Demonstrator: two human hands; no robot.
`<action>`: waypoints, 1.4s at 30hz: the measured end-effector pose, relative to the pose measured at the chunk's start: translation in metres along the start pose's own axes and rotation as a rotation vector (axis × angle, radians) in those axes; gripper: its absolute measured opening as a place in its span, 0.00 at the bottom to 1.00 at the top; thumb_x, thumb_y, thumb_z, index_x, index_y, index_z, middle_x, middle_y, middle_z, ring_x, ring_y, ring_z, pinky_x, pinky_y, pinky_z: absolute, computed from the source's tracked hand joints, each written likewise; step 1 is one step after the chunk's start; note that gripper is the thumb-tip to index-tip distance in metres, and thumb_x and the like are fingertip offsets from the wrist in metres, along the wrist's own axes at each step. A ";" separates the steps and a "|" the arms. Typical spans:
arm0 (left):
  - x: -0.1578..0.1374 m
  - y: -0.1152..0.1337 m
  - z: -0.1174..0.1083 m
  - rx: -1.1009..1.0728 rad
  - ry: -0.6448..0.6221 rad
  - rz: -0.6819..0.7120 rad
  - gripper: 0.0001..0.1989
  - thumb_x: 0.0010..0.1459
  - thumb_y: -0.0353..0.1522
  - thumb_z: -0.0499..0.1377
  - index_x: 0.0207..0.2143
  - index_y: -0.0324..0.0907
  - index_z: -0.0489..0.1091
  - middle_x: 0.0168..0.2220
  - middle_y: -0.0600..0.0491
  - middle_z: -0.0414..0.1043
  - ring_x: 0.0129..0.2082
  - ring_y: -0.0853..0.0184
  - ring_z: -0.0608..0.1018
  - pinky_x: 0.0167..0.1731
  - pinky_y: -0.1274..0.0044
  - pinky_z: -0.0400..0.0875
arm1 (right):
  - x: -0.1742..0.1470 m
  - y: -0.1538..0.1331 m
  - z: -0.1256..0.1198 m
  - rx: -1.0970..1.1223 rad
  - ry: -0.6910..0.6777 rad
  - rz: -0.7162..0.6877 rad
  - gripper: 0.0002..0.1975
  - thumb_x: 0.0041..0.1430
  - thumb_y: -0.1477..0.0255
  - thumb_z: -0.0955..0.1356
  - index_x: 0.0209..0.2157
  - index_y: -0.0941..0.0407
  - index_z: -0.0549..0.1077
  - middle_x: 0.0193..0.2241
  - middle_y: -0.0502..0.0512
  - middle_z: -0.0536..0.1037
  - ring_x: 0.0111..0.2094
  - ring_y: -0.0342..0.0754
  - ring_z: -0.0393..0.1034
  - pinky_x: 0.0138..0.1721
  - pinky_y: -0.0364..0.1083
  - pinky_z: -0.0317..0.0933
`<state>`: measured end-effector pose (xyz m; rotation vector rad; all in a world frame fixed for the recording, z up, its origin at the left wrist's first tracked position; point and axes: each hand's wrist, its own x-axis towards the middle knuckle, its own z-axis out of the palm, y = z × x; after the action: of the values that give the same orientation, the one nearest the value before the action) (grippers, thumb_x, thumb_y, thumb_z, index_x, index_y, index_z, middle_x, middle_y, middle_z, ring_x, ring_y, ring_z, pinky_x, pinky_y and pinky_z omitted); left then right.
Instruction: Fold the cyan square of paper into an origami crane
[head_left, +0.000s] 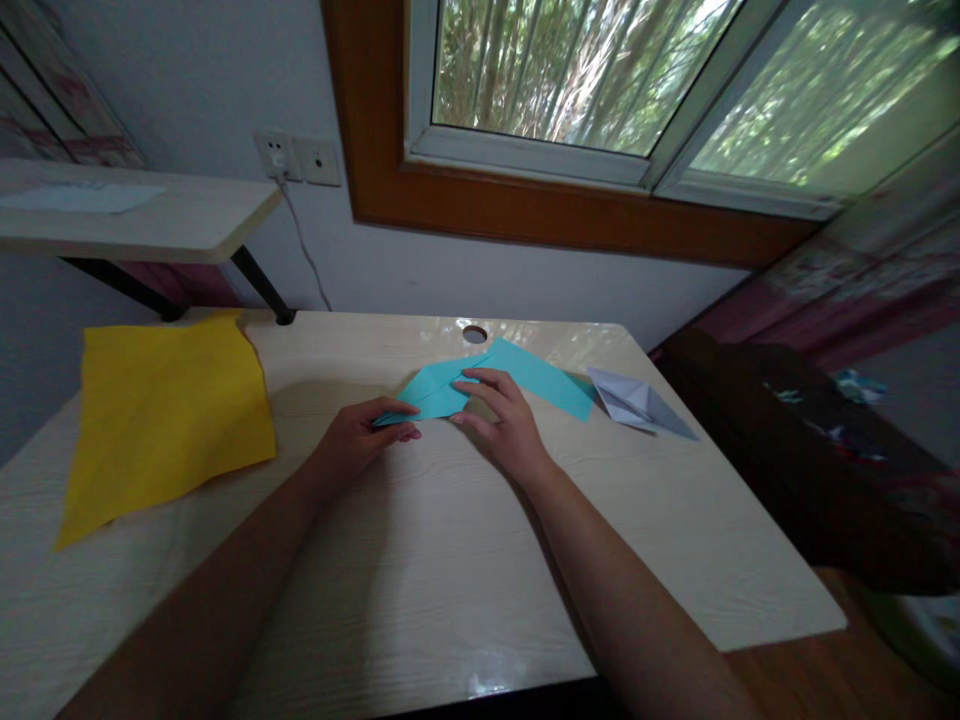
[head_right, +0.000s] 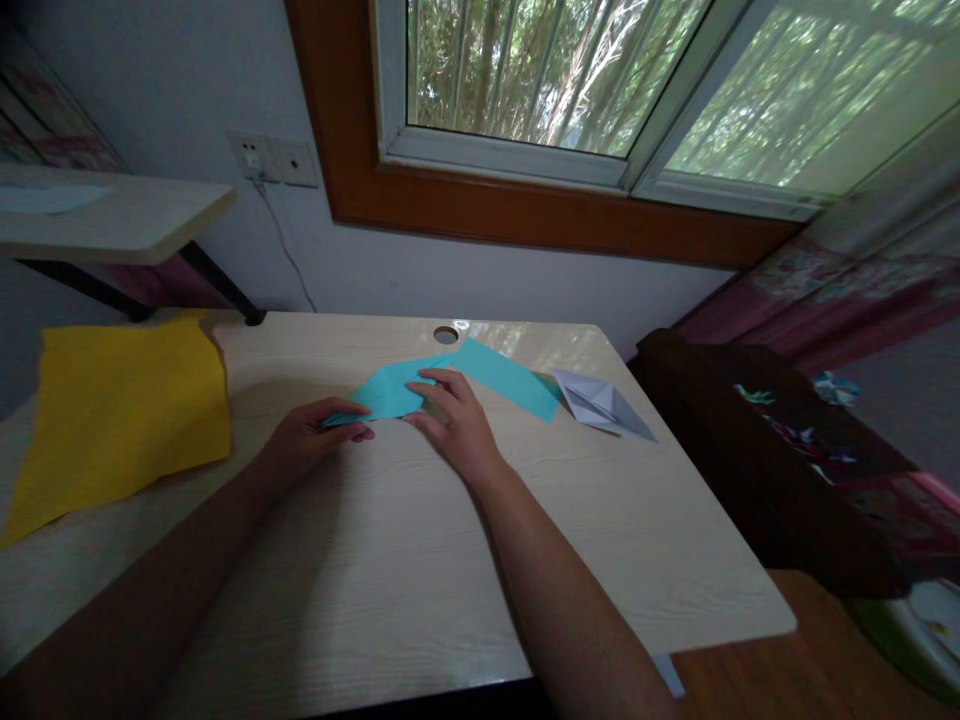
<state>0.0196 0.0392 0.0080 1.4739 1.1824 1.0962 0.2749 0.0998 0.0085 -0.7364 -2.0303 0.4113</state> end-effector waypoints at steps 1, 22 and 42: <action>0.000 -0.001 0.000 0.001 -0.002 0.000 0.17 0.59 0.41 0.68 0.46 0.42 0.78 0.36 0.49 0.84 0.38 0.61 0.86 0.44 0.71 0.80 | 0.000 0.000 0.000 0.007 0.000 -0.007 0.22 0.61 0.67 0.75 0.56 0.44 0.75 0.56 0.58 0.74 0.56 0.55 0.70 0.59 0.60 0.66; -0.002 0.004 -0.001 -0.078 -0.026 -0.029 0.16 0.58 0.40 0.68 0.45 0.41 0.78 0.36 0.48 0.84 0.38 0.61 0.85 0.45 0.71 0.80 | 0.001 -0.013 -0.006 0.098 -0.059 -0.063 0.22 0.60 0.69 0.76 0.56 0.46 0.76 0.52 0.57 0.80 0.53 0.53 0.75 0.55 0.55 0.72; 0.002 0.002 0.000 -0.028 -0.062 -0.020 0.16 0.61 0.40 0.63 0.46 0.39 0.77 0.35 0.49 0.83 0.34 0.65 0.83 0.40 0.74 0.78 | -0.002 -0.015 -0.003 0.064 0.100 0.067 0.09 0.66 0.74 0.69 0.42 0.51 0.82 0.39 0.55 0.85 0.41 0.48 0.79 0.46 0.49 0.73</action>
<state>0.0205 0.0410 0.0100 1.4615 1.1324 1.0427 0.2734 0.0870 0.0171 -0.7715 -1.8942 0.4669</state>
